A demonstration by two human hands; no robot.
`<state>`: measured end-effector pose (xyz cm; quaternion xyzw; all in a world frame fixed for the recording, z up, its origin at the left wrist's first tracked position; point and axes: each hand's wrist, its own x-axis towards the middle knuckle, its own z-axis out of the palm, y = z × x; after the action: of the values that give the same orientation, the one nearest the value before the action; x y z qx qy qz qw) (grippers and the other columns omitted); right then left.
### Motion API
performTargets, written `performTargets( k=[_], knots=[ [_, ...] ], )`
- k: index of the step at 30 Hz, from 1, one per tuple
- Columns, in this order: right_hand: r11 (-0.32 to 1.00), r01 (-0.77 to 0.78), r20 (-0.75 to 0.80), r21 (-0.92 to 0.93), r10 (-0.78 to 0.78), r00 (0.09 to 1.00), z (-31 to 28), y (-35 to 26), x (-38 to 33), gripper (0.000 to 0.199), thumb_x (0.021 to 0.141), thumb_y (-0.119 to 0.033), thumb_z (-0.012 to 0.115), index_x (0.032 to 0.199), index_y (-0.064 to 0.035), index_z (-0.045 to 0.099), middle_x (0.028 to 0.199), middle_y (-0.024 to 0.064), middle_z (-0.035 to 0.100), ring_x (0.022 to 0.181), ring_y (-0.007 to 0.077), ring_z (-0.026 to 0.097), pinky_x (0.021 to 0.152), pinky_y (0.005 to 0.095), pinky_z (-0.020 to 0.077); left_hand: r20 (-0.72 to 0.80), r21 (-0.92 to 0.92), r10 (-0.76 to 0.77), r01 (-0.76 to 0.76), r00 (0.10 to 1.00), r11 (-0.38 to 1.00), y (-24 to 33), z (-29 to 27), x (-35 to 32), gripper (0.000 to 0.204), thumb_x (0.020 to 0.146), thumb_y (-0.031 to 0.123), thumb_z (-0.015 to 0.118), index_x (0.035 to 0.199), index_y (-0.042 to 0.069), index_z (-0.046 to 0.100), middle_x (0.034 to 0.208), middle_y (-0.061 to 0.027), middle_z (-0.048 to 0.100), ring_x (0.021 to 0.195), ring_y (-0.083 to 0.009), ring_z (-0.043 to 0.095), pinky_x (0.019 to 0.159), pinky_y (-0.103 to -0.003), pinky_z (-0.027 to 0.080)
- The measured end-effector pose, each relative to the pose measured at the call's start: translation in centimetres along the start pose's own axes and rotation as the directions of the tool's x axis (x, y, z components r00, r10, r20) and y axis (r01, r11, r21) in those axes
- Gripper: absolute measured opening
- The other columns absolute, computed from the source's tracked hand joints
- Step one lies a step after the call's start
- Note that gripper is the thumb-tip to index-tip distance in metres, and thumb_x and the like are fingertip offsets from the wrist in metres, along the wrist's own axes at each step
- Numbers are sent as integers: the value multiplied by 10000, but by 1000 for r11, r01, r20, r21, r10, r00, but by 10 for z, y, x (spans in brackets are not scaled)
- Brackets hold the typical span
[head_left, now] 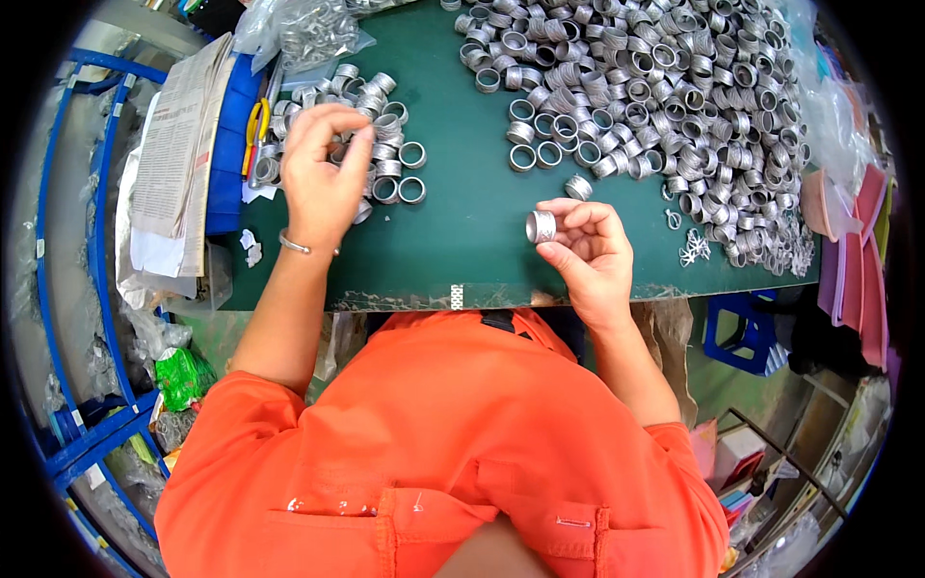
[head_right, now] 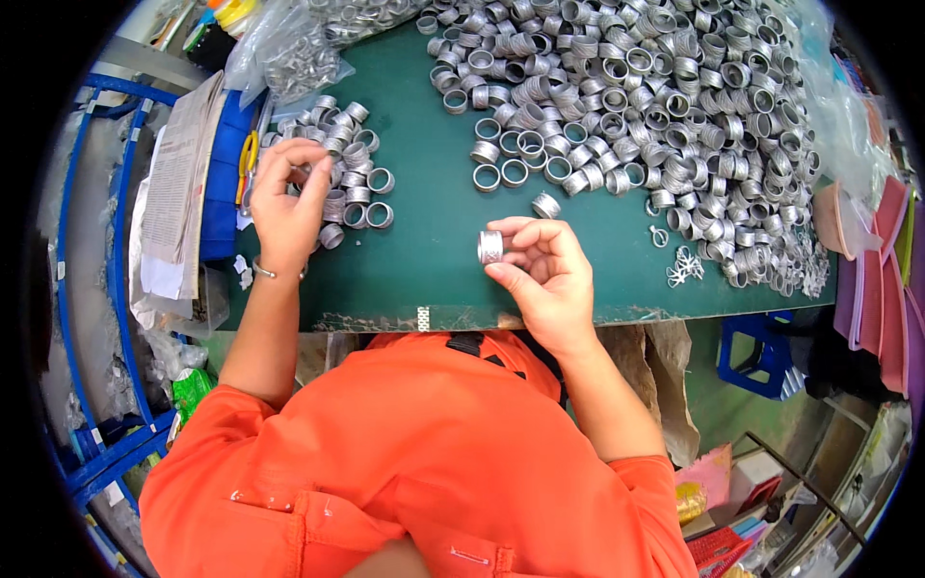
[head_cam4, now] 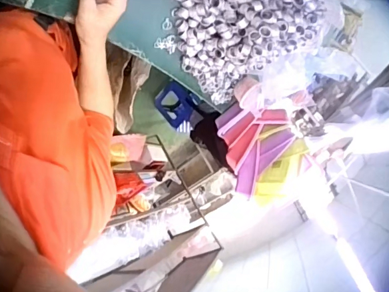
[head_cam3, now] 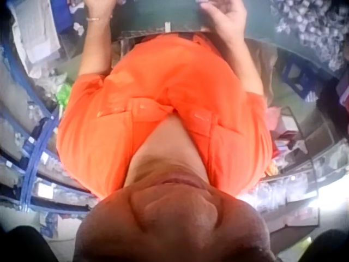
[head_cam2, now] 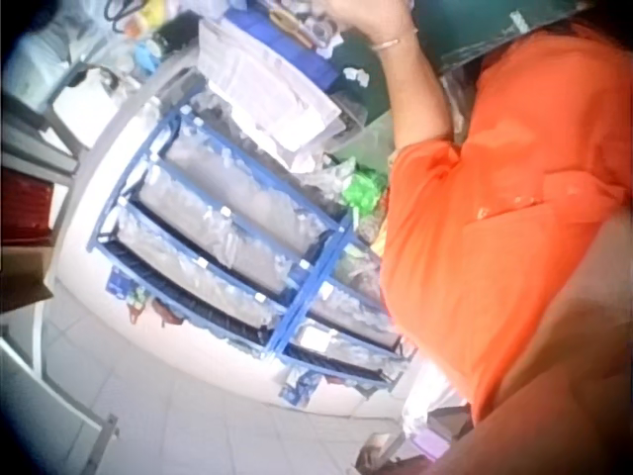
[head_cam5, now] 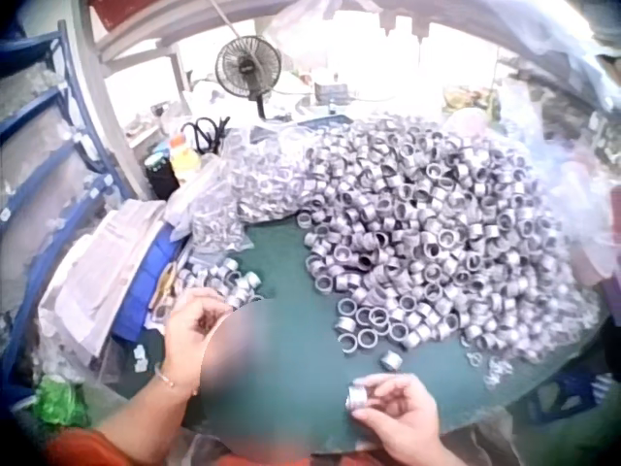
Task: The person picks up a metal ring by hand and uses pliers to trim or adjust the edge of the ring before placing it into a pile.
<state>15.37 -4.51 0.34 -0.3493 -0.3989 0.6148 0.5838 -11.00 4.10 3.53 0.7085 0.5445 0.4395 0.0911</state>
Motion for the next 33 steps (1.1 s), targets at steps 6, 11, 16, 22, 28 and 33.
performTargets(
  k=[6,11,16,22,28,33],
  knots=[
    [972,181,52,-149,-175,983,4,4,-8,376,772,159,595,1060,-29,442,1165,176,532,1054,216,565,898,335,484,742,-568,-159,736,652,369,58,42,-44,265,833,14,662,1064,9,532,948,-85,637,863,-143,634,707,-252,533],
    [967,137,-29,-213,-147,989,10,-1,-11,362,817,127,547,1137,-13,452,1226,148,493,1155,212,501,943,337,442,577,-656,-20,478,816,583,72,55,-59,367,752,-44,714,1066,13,533,1049,-111,603,939,-157,607,763,-291,538],
    [992,-117,-28,-39,116,993,7,-6,-13,332,836,62,622,1109,6,442,1133,131,531,1027,177,560,848,298,497,440,-548,164,119,883,828,72,51,-58,395,729,-53,715,1077,26,544,1108,-124,558,967,-185,595,774,-289,535],
    [960,154,-2,-234,-159,987,8,4,-14,349,813,82,640,1087,-8,444,1091,143,555,953,168,589,805,278,503,555,-607,105,315,825,730,69,48,-59,390,736,-86,690,1089,-7,544,1110,-114,522,948,-179,600,783,-284,537],
    [985,71,-42,-156,-78,996,8,2,-18,231,861,22,613,1064,14,503,1086,148,588,931,166,597,810,273,497,646,-678,-3,576,763,456,68,52,-67,349,756,-87,693,1066,-45,539,1095,-110,526,951,-175,605,826,-304,532],
    [921,78,40,-381,-67,997,2,-4,-19,132,864,-35,627,975,24,588,1087,132,606,922,189,608,797,289,495,649,-674,8,570,761,470,69,54,-68,328,748,-76,706,1032,-23,552,1069,-107,543,945,-175,609,825,-303,534]
  ],
)
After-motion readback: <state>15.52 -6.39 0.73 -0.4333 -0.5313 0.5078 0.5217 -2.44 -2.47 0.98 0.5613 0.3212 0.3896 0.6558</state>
